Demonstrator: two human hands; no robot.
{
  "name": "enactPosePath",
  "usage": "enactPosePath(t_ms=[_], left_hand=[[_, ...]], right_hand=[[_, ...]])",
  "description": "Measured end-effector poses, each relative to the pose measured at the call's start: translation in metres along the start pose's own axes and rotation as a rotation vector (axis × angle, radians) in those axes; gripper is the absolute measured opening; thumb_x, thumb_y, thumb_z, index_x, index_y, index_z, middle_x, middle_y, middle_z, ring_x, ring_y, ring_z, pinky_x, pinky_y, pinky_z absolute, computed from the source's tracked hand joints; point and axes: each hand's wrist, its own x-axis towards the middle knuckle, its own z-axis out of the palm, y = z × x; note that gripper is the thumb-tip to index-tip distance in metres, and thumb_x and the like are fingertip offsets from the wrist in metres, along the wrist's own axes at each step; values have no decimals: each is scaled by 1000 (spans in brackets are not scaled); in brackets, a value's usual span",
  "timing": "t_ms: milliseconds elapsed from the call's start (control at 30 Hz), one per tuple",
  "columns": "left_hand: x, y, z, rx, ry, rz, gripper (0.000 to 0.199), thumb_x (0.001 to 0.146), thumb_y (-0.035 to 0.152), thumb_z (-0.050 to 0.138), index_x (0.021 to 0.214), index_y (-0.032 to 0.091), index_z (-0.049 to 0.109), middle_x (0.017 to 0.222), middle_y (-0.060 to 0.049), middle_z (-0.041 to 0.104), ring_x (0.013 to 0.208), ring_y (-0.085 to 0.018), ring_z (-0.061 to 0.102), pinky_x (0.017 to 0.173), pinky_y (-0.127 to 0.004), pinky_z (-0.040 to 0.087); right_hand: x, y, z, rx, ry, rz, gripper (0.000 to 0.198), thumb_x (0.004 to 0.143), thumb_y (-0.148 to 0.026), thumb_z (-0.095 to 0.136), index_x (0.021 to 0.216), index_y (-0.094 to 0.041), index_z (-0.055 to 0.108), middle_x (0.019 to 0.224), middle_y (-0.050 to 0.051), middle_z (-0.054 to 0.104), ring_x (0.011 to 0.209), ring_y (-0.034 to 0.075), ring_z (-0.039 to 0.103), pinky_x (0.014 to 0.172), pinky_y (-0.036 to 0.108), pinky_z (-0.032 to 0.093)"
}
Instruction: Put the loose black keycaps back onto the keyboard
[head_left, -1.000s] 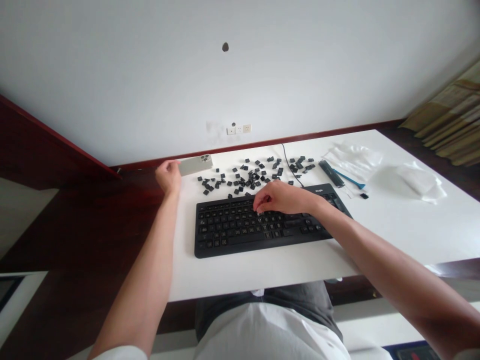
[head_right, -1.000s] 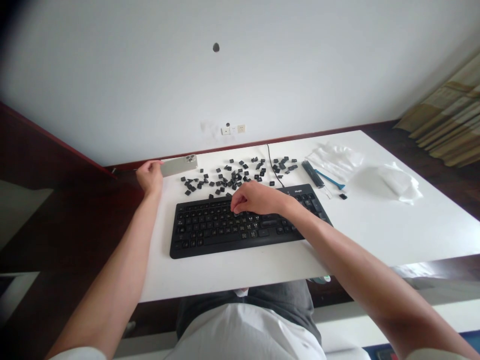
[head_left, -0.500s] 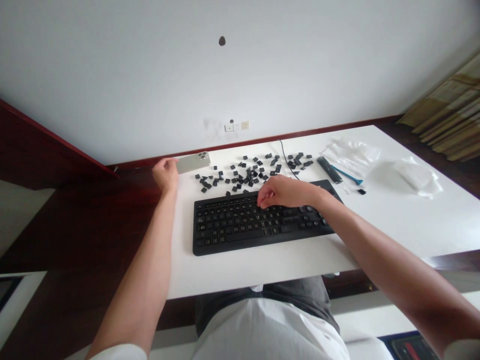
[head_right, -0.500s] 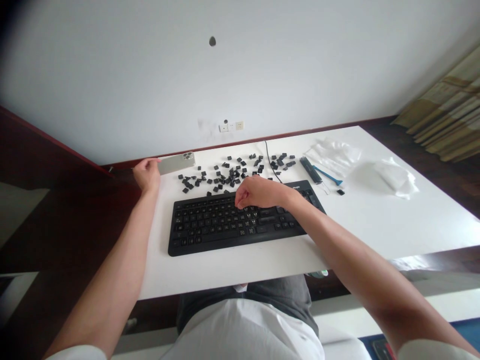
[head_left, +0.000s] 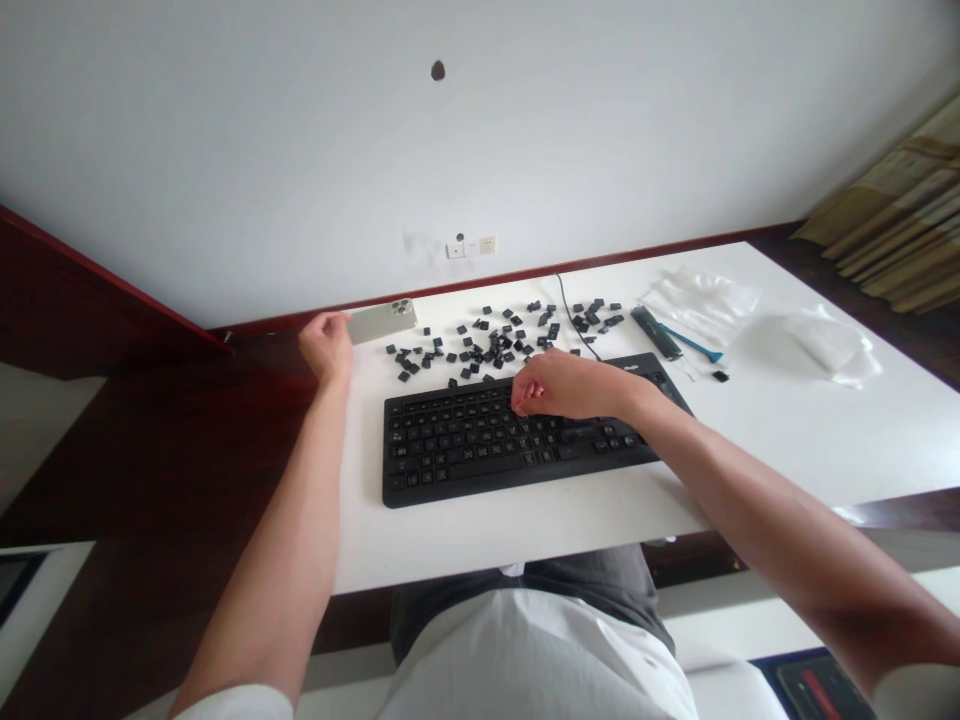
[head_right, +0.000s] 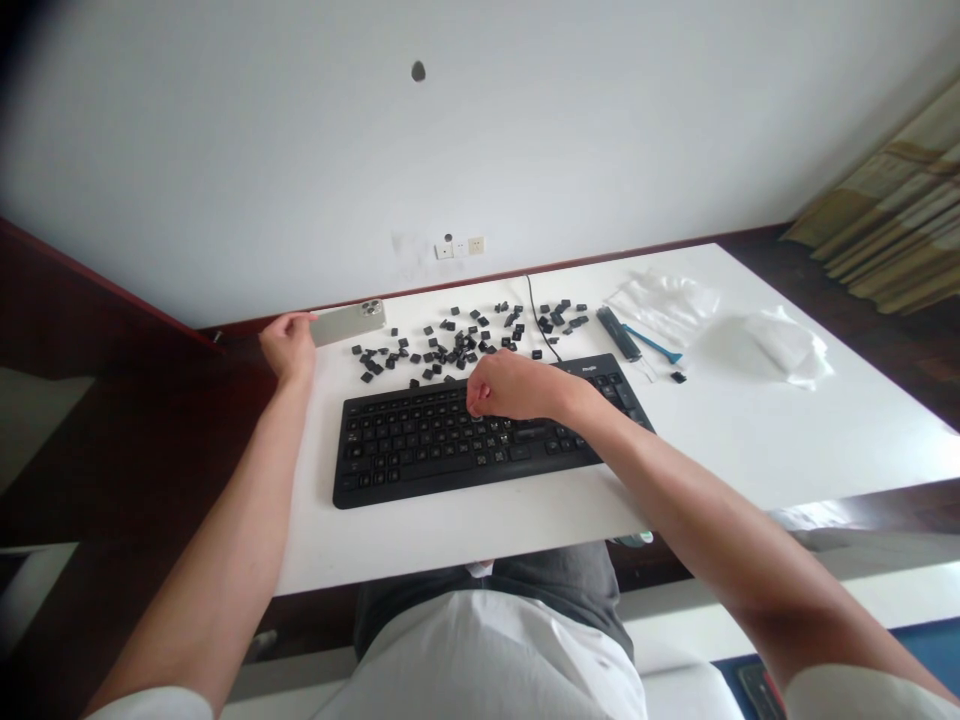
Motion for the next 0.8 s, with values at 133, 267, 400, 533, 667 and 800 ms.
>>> enactPosePath(t_ms=[133,267,400,533,667,800], left_hand=[[0,2,0,14,-20,0,27,83,15,52,83,16,79,83,-5,78,84,-21,71,81,-27,51],[-1,3,0,23,-21,9,27,83,14,51,83,16,78,85,-5,78,86,-21,71,81,-26,51],[-1,3,0,63,-23,2,27,84,15,51,84,17,78,87,-5,79,86,-20,71,81,-26,51],[-1,3,0,77,-20,-6,28,85,16,51,86,17,79,88,-5,79,85,-20,70,80,-26,51],[0,0,0,76,-18,-9,29,85,16,51,87,17,80,88,-5,79,85,-20,71,79,-27,51],[1,-2,1,66,-17,0,28,84,18,51,87,18,79,90,-5,79,89,-21,72,83,-27,52]], right_hand=[[0,-1,1,-6,2,-1,19,90,-12,68,88,-23,84,91,0,84,88,19,78,78,26,55],[1,2,2,-20,-6,-14,18,90,-13,68,90,-22,83,94,1,84,90,19,77,77,27,54],[3,4,2,-17,-17,-31,18,90,-13,67,89,-22,82,94,2,84,90,20,77,78,28,54],[3,6,1,-1,-18,-67,17,91,-14,66,88,-22,81,93,2,83,89,20,76,78,28,54],[4,11,-1,60,-26,-68,13,89,-17,69,87,-23,81,95,2,83,91,20,76,77,28,55],[4,13,-4,70,-31,-65,15,93,-21,68,91,-23,83,97,3,83,93,21,77,79,29,56]])
